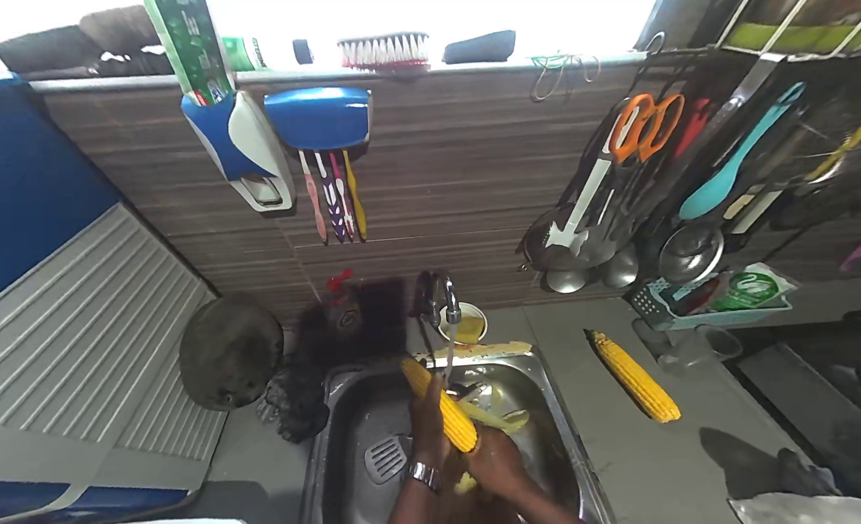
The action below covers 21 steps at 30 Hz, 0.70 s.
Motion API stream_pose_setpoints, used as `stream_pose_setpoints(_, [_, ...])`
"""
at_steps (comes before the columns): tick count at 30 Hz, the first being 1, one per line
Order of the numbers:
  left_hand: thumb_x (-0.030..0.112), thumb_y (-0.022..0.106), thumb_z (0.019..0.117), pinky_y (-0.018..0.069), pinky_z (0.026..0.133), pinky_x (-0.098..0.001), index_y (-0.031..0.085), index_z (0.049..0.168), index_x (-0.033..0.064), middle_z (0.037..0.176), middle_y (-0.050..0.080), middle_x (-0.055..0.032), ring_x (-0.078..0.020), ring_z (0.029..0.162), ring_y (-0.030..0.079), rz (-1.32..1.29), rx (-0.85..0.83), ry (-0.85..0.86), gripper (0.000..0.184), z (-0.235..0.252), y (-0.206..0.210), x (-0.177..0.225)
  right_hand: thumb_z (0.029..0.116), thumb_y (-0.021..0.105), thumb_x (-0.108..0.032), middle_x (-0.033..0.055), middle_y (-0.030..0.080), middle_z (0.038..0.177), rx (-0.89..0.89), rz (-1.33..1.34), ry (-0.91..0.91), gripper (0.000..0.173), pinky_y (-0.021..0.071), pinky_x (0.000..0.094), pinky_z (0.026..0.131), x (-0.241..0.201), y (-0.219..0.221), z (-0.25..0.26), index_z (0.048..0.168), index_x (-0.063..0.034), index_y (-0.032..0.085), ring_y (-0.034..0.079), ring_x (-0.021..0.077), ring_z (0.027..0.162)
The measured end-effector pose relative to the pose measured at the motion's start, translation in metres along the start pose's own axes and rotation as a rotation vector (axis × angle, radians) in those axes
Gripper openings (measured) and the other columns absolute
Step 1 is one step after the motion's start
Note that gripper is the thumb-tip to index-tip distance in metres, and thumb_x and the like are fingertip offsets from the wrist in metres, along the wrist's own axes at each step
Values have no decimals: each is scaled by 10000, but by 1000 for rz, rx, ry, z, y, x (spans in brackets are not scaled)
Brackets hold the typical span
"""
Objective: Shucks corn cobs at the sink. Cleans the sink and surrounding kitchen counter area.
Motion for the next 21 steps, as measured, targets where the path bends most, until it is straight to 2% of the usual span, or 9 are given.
stream_pose_setpoints(3, [425, 688, 961, 596, 624, -390, 622, 1240, 58, 887, 681, -131, -217, 711, 673, 19, -164, -201, 467, 12, -5, -5, 935, 650, -358, 219, 665, 1305, -146, -185, -233, 517, 467, 613, 1054, -6, 3, -16, 1358, -60, 638, 620, 394, 1241])
stream_pose_setpoints(5, [395, 717, 948, 598, 628, -405, 595, 1270, 39, 896, 681, -152, -240, 714, 678, 49, -178, -216, 496, 11, -8, -8, 958, 631, -346, 218, 630, 1372, -175, -258, -280, 528, 438, 609, 1091, 0, 2, -16, 1414, -83, 607, 582, 399, 1297])
stream_pose_setpoints(7, [351, 692, 971, 611, 632, -416, 585, 1262, -5, 891, 705, -189, -272, 714, 705, 36, -181, -174, 472, 8, -8, -5, 960, 638, -357, 199, 651, 1354, -162, -248, -208, 524, 446, 630, 1083, 13, -4, -6, 1421, -110, 606, 595, 401, 1285])
stream_pose_setpoints(9, [307, 655, 990, 608, 664, -412, 572, 1280, -16, 975, 729, -215, -283, 777, 721, -25, -240, -184, 442, 8, -11, -8, 937, 665, -426, 200, 661, 1306, -174, -208, -130, 547, 475, 620, 1053, 31, -13, 1, 1362, -82, 632, 610, 395, 1248])
stream_pose_setpoints(11, [287, 670, 965, 604, 670, -385, 592, 1233, 6, 959, 709, -162, -236, 793, 703, -60, -247, -188, 397, 11, -21, -12, 924, 688, -476, 213, 676, 1247, -185, -113, -40, 554, 492, 621, 1025, 50, -19, 2, 1269, -43, 669, 635, 389, 1200])
stream_pose_setpoints(13, [252, 628, 983, 591, 675, -399, 598, 1187, 31, 920, 673, -129, -221, 779, 675, -122, -206, -202, 303, 9, -31, -10, 924, 688, -495, 221, 674, 1243, -181, -44, 46, 575, 487, 622, 1025, 63, -22, 1, 1251, -23, 671, 633, 390, 1200])
stream_pose_setpoints(15, [253, 557, 1023, 592, 682, -419, 595, 1182, 56, 951, 674, -125, -234, 789, 676, -243, -171, -225, 256, 5, -36, -4, 922, 678, -523, 226, 666, 1274, -199, -45, 104, 614, 477, 621, 1040, 76, -19, 0, 1274, -21, 662, 620, 395, 1230])
stream_pose_setpoints(17, [330, 536, 1055, 605, 670, -479, 582, 1218, 48, 955, 664, -147, -276, 767, 678, -304, -134, -235, 329, 4, -39, 0, 903, 684, -592, 251, 625, 1339, -236, -65, 142, 730, 453, 615, 1074, 88, -12, -1, 1327, 0, 627, 582, 410, 1286])
stream_pose_setpoints(21, [361, 544, 1055, 619, 631, -455, 589, 1255, 11, 935, 684, -198, -298, 726, 698, -236, -152, -194, 405, 10, -33, 5, 819, 638, -785, 271, 504, 1491, -143, -179, 213, 1032, 386, 602, 1153, 92, -19, -7, 1453, 19, 517, 463, 438, 1405])
Point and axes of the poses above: each hand's wrist, its own z-axis towards the middle knuckle, its own y-axis out of the palm, x = y × z, the point moved 6 cm from there along z, towards the middle knuckle
